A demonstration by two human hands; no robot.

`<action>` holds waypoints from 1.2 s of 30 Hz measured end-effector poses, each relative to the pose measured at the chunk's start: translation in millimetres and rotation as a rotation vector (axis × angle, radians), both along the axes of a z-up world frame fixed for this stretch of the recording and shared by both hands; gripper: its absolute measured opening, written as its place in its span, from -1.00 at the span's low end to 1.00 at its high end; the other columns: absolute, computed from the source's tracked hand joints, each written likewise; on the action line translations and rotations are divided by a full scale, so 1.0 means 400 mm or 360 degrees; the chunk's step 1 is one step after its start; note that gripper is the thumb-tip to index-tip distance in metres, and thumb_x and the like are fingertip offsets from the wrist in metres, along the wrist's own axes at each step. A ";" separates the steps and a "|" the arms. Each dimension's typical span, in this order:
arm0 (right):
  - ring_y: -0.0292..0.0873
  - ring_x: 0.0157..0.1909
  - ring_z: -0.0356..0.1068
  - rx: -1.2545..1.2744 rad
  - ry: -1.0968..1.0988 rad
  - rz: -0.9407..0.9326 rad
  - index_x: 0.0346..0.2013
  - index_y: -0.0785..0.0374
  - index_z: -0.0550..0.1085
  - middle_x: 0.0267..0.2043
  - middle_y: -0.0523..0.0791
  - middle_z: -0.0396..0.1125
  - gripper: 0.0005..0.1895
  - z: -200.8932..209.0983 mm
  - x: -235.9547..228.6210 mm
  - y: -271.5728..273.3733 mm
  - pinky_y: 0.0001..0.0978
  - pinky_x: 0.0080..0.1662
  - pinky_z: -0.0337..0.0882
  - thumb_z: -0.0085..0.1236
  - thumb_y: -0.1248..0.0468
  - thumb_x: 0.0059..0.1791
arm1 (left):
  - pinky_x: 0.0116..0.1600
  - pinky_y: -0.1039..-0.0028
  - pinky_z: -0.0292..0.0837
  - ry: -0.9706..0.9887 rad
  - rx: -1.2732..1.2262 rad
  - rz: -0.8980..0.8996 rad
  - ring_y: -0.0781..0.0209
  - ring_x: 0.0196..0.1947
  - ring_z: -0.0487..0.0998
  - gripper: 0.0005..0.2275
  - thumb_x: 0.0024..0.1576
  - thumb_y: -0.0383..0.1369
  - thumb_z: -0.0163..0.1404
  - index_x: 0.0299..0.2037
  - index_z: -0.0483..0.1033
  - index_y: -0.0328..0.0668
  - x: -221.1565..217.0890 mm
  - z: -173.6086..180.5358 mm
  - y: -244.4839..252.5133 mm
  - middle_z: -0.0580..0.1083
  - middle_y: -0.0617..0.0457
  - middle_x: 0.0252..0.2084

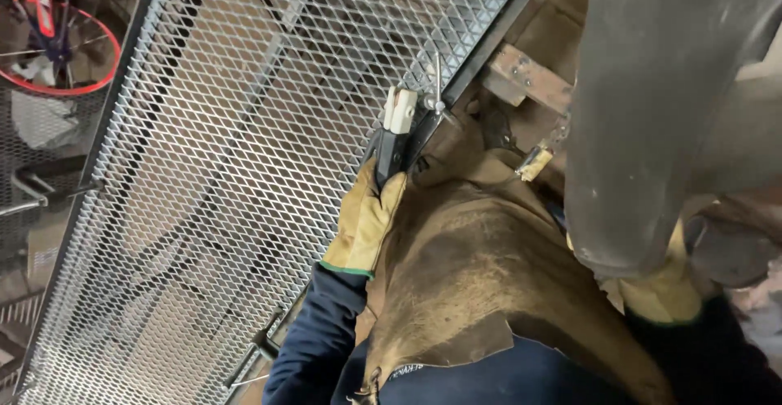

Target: The person wearing a welding helmet and leather apron welds a metal frame with an electrode holder, striking arcs that produce sparks and glow along the frame joints. They lift the helmet between welds, reposition along the frame, and continue welding multiple spots, at one point using a chipping hammer on the weld area.

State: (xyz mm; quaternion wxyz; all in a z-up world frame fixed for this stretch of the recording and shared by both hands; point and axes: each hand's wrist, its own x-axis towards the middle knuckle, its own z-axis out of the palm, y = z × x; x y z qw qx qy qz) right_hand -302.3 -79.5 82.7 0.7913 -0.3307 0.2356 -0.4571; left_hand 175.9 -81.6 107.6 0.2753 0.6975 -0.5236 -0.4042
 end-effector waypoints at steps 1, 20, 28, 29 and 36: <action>0.00 -0.18 0.55 0.0009 0.0006 -0.0004 0.12 0.49 0.38 -0.17 0.09 0.50 -0.61 -0.005 0.003 0.013 -0.10 -0.16 0.51 0.12 0.22 0.15 | 0.12 0.30 0.49 -0.0018 -0.0043 -0.0040 -0.13 0.10 0.58 -0.57 0.29 -0.19 0.01 0.28 0.35 -0.27 0.002 0.000 0.000 0.55 -0.21 0.10; 0.04 -0.18 0.59 0.0134 0.0036 -0.0128 0.01 0.51 0.44 -0.16 0.13 0.53 -0.81 -0.079 0.186 0.083 -0.06 -0.18 0.54 -0.01 0.36 0.26 | 0.20 0.41 0.45 0.0192 0.0061 0.0018 0.04 0.14 0.58 -0.56 0.28 -0.26 0.02 0.31 0.31 -0.30 0.010 -0.027 0.001 0.55 -0.14 0.13; -0.07 -0.10 0.54 -0.0513 0.1187 0.0286 -0.06 0.29 0.53 -0.12 -0.03 0.53 -0.73 0.176 0.373 -0.073 -0.22 -0.07 0.48 0.22 0.29 -0.04 | 0.18 0.42 0.46 0.0207 0.0100 0.0041 0.06 0.11 0.58 -0.57 0.28 -0.26 0.02 0.30 0.33 -0.30 0.002 -0.034 0.006 0.55 -0.12 0.10; -0.08 -0.09 0.53 -0.0593 0.1330 0.0342 -0.06 0.27 0.54 -0.12 -0.05 0.53 -0.70 0.181 0.377 -0.076 -0.23 -0.06 0.48 0.24 0.29 -0.08 | 0.18 0.42 0.46 0.0210 0.0108 0.0045 0.06 0.11 0.58 -0.57 0.28 -0.26 0.02 0.29 0.33 -0.30 0.001 -0.035 0.008 0.55 -0.12 0.10; -0.10 -0.06 0.52 -0.0848 0.1622 0.0439 -0.03 0.23 0.54 -0.08 -0.08 0.52 -0.65 0.184 0.387 -0.081 -0.27 -0.03 0.49 0.29 0.26 -0.11 | 0.16 0.43 0.46 0.0219 0.0123 0.0097 0.08 0.08 0.58 -0.58 0.27 -0.26 0.02 0.28 0.35 -0.30 0.004 -0.057 0.020 0.56 -0.11 0.07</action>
